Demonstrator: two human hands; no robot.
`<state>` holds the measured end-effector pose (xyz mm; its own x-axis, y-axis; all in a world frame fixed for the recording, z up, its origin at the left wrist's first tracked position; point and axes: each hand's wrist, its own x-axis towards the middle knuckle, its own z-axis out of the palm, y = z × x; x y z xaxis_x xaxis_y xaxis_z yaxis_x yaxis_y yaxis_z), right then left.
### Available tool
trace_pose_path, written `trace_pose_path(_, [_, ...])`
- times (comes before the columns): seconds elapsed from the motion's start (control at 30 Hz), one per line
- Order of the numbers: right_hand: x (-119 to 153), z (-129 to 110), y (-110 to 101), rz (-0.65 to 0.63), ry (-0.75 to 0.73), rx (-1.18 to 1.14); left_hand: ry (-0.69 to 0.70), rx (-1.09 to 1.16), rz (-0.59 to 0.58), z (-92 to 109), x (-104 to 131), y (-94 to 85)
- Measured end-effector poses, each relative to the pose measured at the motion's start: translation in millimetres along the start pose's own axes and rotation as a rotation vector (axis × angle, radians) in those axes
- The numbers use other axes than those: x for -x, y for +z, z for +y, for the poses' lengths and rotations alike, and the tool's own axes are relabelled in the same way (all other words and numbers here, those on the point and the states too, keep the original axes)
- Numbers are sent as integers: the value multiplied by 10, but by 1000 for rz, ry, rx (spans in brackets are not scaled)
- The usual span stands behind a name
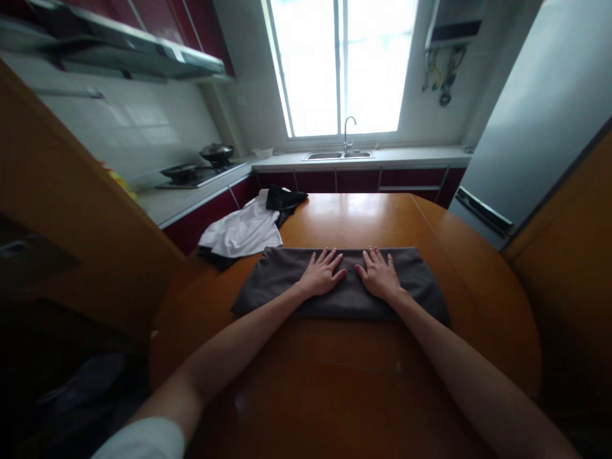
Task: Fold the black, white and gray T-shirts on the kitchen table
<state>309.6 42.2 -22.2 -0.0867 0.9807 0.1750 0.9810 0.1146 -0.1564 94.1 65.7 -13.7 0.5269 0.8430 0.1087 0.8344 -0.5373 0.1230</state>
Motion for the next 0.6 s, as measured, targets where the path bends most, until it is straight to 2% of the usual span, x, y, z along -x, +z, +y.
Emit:
trace_pose_path(0.1, [-17, 8, 42, -46, 7, 7, -13, 55, -43, -12, -35, -51])
trace_pose_path(0.23, [-41, 43, 43, -52, 10, 4, -51, 189, -118, -89, -72, -292])
trace_pose_path(0.33, [-42, 40, 40, -53, 8, -4, -62, 160, -49, -221, -5, -516])
trace_pose_path(0.4, [-36, 27, 34, -51, 5, -13, -101, 100, 20, -345, 93, -599])
trace_pose_path(0.47, [-31, 13, 23, -48, 3, -24, -174, 32, 50, -491, 211, -598])
trace_pose_path(0.6, [-23, -2, -3, -42, 11, -41, -296, -47, -14, -767, 393, -421])
